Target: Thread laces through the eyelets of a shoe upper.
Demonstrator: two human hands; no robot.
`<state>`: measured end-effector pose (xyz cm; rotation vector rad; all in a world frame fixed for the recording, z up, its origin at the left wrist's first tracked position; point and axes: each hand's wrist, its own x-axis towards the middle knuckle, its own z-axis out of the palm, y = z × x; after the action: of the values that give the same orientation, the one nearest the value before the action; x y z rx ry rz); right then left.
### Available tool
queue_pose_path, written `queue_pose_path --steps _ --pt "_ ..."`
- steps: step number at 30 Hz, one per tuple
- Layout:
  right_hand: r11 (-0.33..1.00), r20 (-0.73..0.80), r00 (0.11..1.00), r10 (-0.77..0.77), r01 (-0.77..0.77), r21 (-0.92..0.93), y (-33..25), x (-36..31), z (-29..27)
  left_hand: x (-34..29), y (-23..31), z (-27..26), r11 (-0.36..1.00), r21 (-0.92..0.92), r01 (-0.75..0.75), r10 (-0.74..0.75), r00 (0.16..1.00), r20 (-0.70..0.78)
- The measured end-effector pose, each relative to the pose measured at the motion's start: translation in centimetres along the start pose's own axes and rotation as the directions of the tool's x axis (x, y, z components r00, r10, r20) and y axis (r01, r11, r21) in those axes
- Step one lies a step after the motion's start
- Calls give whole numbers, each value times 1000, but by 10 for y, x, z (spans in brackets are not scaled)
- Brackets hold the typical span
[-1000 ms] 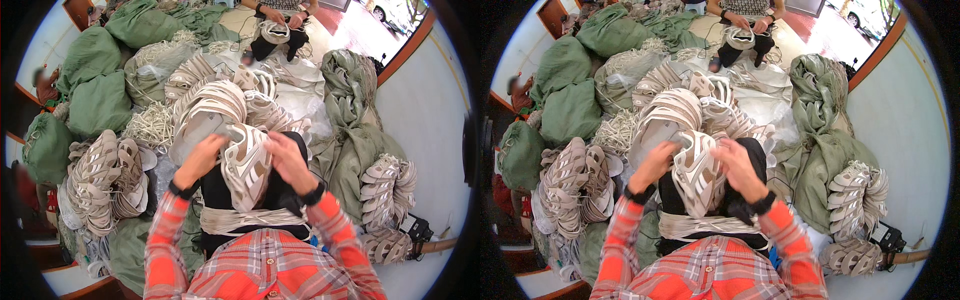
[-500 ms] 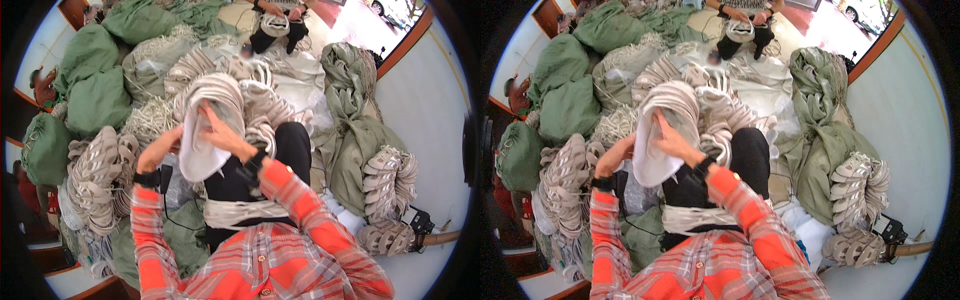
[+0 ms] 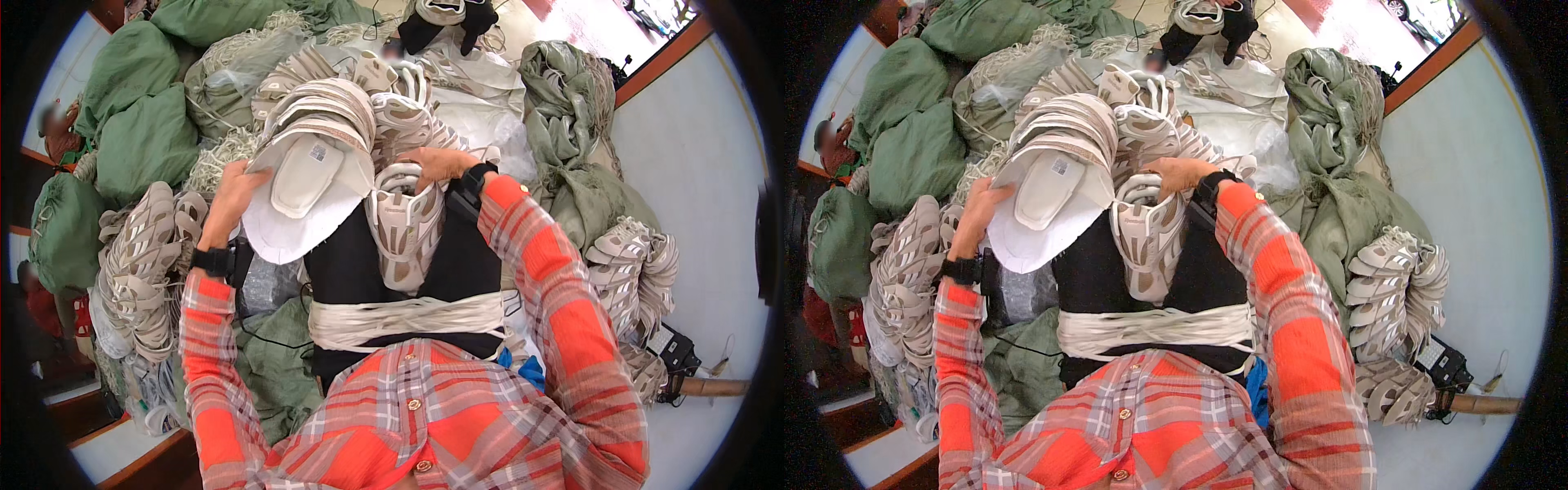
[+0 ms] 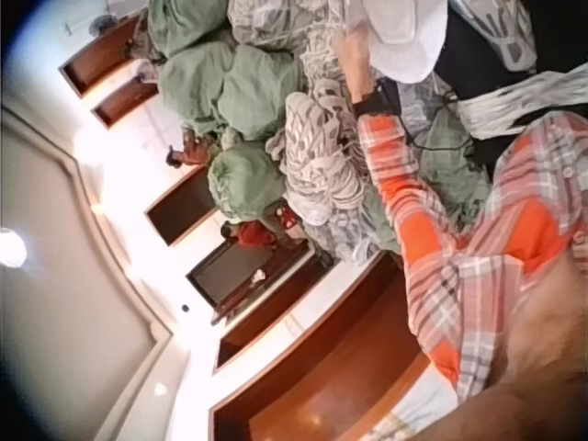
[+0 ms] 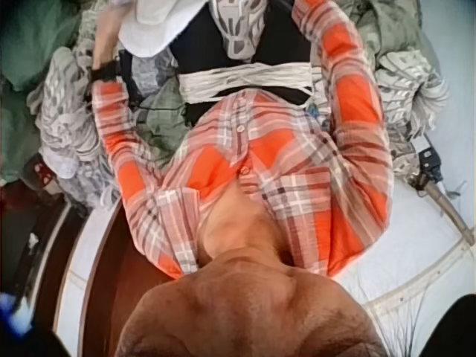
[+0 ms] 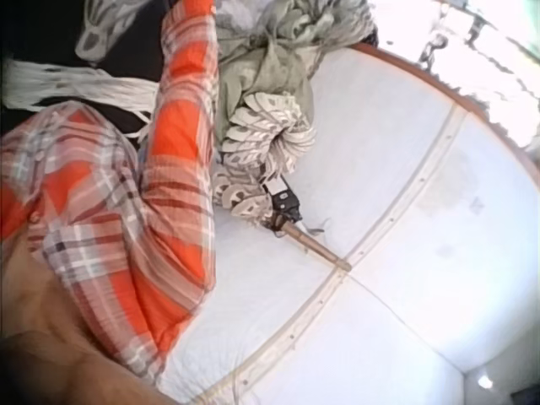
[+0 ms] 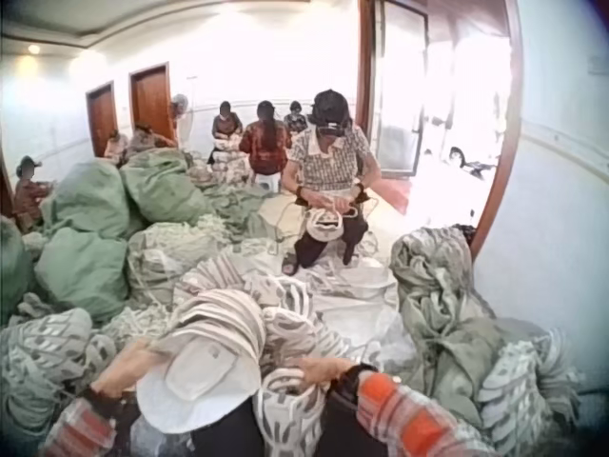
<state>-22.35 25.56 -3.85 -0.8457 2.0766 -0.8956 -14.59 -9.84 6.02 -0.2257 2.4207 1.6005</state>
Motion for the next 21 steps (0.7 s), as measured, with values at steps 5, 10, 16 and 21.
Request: queue_pose_path --steps 5,10,16,21 --pt "983 118 991 -58 37 177 8 16 8 12 37 -7 999 -36 -19 20 999 32" --pt "997 87 994 -71 68 41 -4 26 9 87 -37 -18 996 81 -39 38 999 16" --pt "953 -322 939 -121 18 -304 15 7 17 84 -40 13 572 798 -190 563 798 -214" --pt "917 -334 918 -213 70 -393 -59 -39 45 -13 -12 127 688 363 -628 661 749 44"
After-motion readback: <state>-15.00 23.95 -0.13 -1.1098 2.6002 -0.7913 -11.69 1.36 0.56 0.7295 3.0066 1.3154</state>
